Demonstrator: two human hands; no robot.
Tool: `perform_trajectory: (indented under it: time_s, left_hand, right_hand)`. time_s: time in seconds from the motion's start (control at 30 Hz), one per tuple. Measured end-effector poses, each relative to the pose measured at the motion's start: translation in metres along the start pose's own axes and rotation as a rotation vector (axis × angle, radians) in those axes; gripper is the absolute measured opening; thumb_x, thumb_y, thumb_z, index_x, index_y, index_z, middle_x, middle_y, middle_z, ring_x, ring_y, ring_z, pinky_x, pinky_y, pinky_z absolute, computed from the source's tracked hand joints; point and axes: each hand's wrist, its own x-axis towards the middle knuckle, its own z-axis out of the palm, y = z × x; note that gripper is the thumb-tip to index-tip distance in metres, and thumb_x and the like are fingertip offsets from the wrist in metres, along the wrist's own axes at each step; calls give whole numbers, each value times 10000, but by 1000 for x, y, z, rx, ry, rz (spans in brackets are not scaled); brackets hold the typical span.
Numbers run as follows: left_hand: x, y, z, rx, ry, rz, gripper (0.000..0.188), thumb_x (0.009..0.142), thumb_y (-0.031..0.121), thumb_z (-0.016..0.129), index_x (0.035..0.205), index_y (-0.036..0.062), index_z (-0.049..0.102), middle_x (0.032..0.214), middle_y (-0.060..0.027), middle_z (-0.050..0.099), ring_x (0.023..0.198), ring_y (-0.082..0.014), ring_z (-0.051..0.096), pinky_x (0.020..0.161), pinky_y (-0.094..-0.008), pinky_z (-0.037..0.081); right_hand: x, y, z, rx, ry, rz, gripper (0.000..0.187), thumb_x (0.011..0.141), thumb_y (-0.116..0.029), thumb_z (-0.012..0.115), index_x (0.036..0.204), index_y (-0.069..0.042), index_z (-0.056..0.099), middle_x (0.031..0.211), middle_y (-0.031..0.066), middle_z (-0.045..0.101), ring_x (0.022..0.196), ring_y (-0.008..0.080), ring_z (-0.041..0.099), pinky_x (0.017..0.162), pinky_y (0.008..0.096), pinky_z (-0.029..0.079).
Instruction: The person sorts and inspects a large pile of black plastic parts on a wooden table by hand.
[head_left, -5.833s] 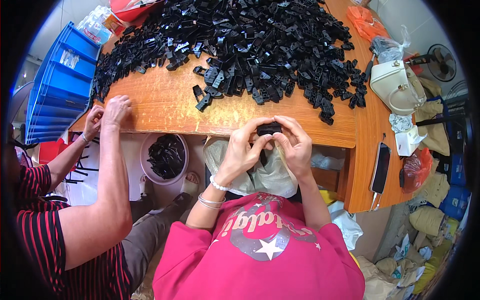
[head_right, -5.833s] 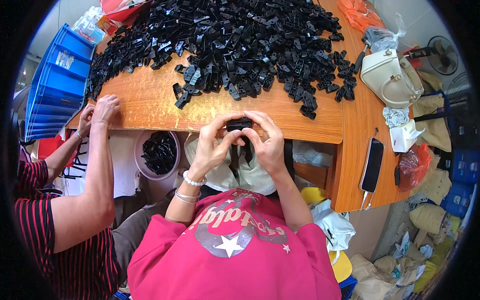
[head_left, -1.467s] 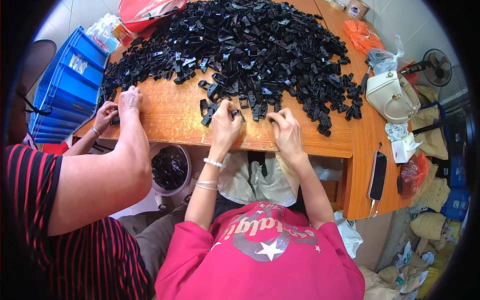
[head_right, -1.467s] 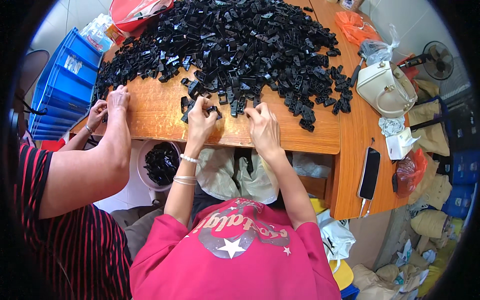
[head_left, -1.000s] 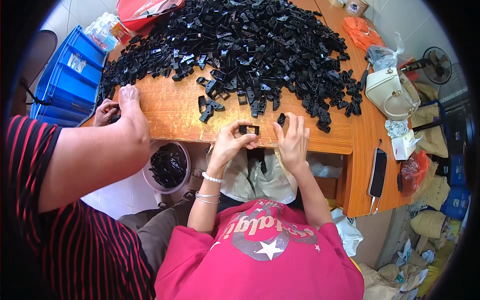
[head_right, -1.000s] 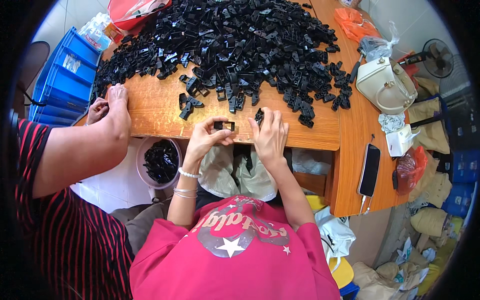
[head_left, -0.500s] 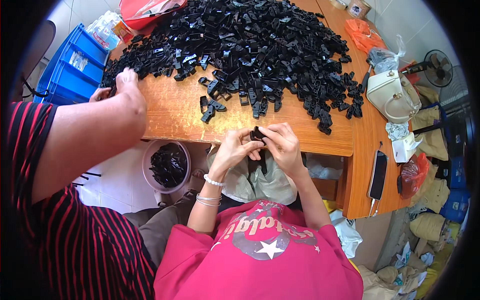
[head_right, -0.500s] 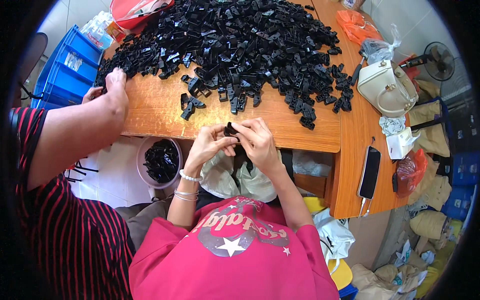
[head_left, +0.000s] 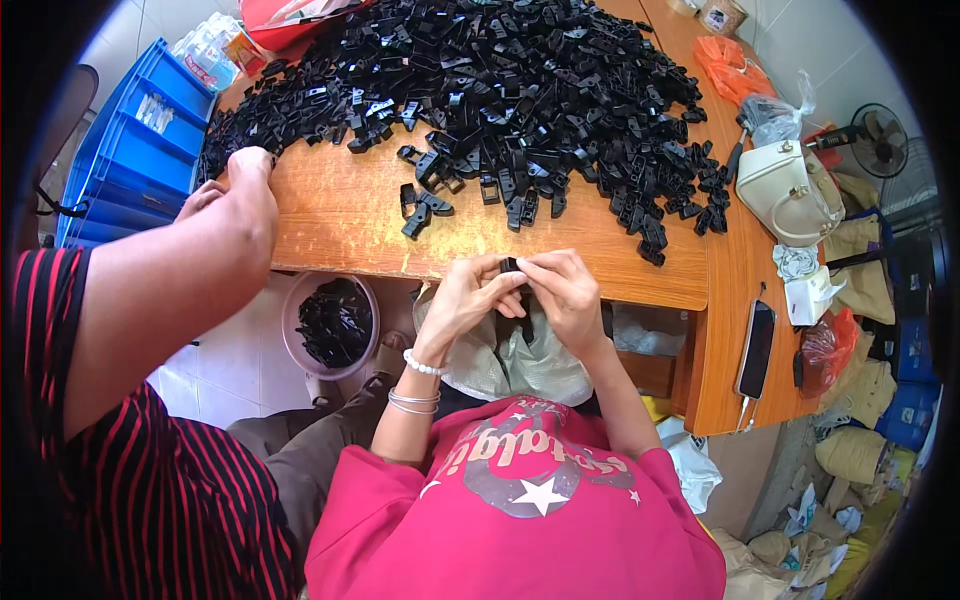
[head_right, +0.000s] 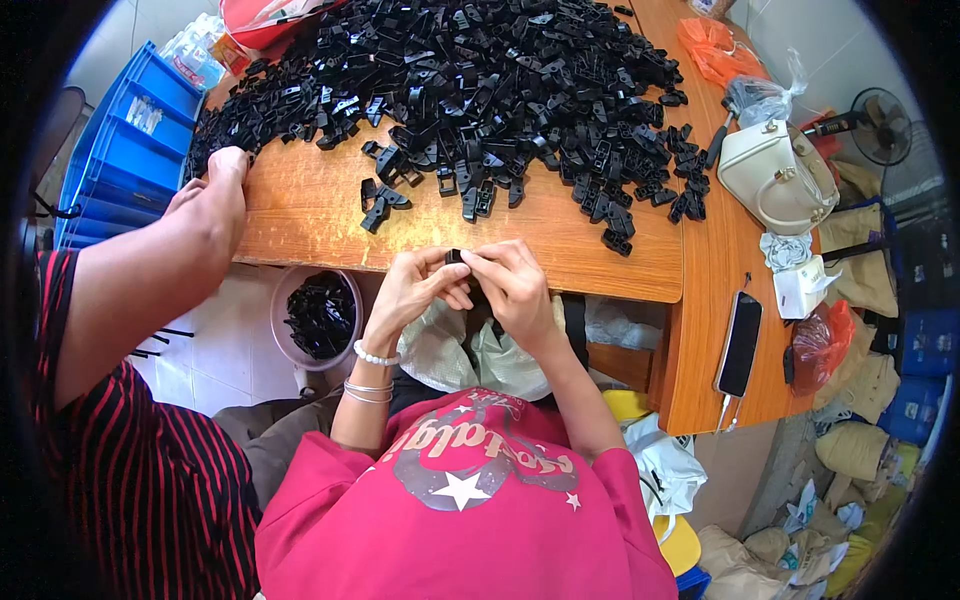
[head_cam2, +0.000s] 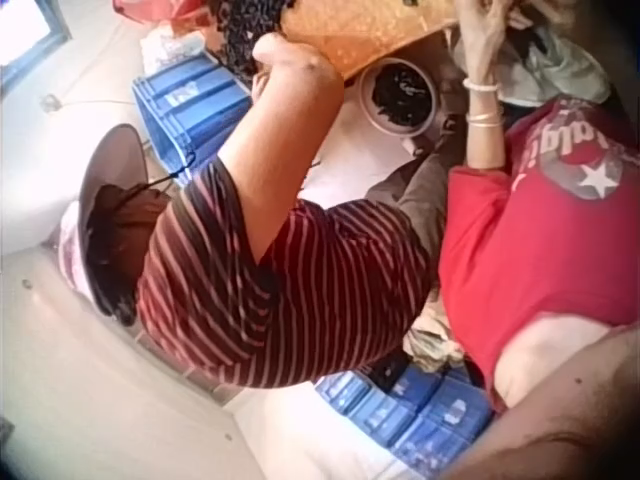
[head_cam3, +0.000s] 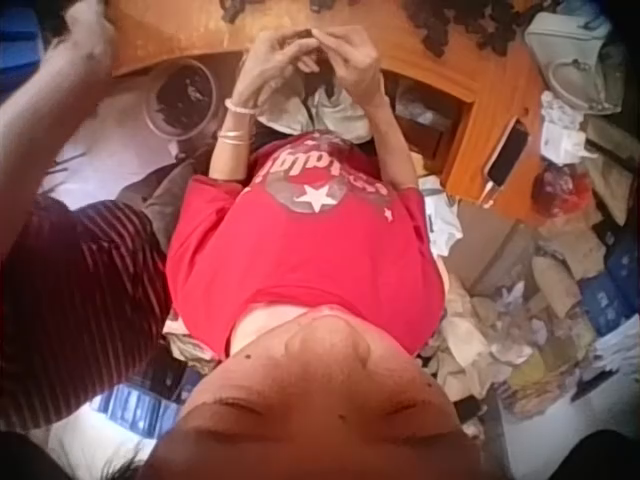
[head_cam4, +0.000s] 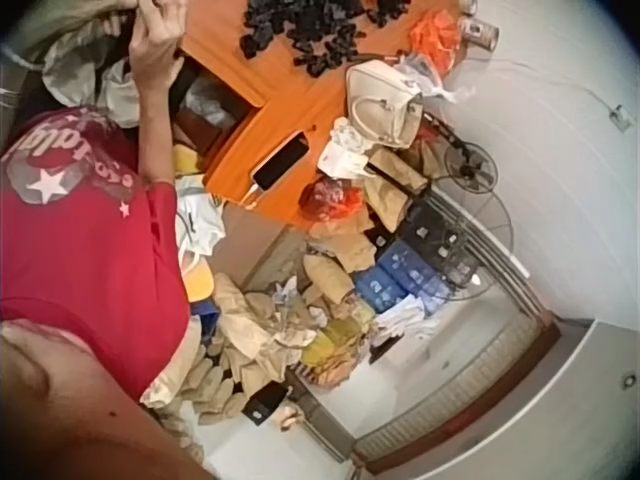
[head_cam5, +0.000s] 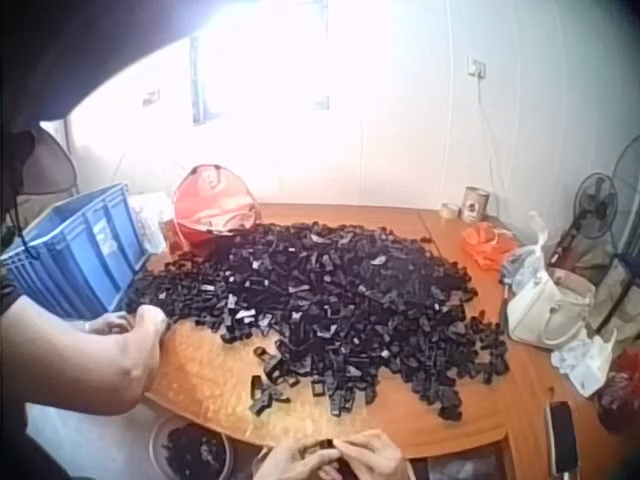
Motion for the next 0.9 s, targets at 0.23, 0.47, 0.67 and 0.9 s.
perform_trajectory:
  time_s: [0.23, 0.47, 0.67, 0.9]
  left_hand:
    - [-8, -5, 10, 208, 61, 377, 256, 900, 21, 563, 1150, -31, 540, 796, -95, 659, 654, -123, 652, 585, -237, 519]
    - [-13, -9, 15, 519, 218, 529, 302, 842, 36, 625, 1128, -4, 539, 806, -120, 652, 622, -148, 640, 580, -269, 514]
    - [2, -8, -28, 807, 556, 606, 306, 748, 213, 770, 916, 13, 610, 793, -108, 616, 620, -206, 612, 545, -304, 496]
    - [27, -4, -75, 1412, 728, 378, 94, 795, 65, 589, 850, 1, 551, 885, -177, 564, 743, -356, 615, 628, -421, 503]
  right_hand:
    - [-8, 0, 9, 757, 29, 531, 273, 873, 42, 559, 1145, 58, 581, 1161, 111, 541, 1046, 178, 566, 911, 282, 450]
    - [-10, -2, 13, 763, 89, 524, 220, 867, 33, 583, 1083, 72, 599, 1078, 89, 547, 961, 148, 597, 859, 249, 474]
    - [4, 19, -18, 493, -480, 451, 152, 812, 14, 643, 960, 14, 678, 930, 61, 628, 892, 142, 593, 805, 250, 465]
    - [41, 69, -8, -457, 54, 186, 302, 753, 61, 536, 989, -59, 680, 992, 132, 560, 924, 292, 539, 770, 376, 446]
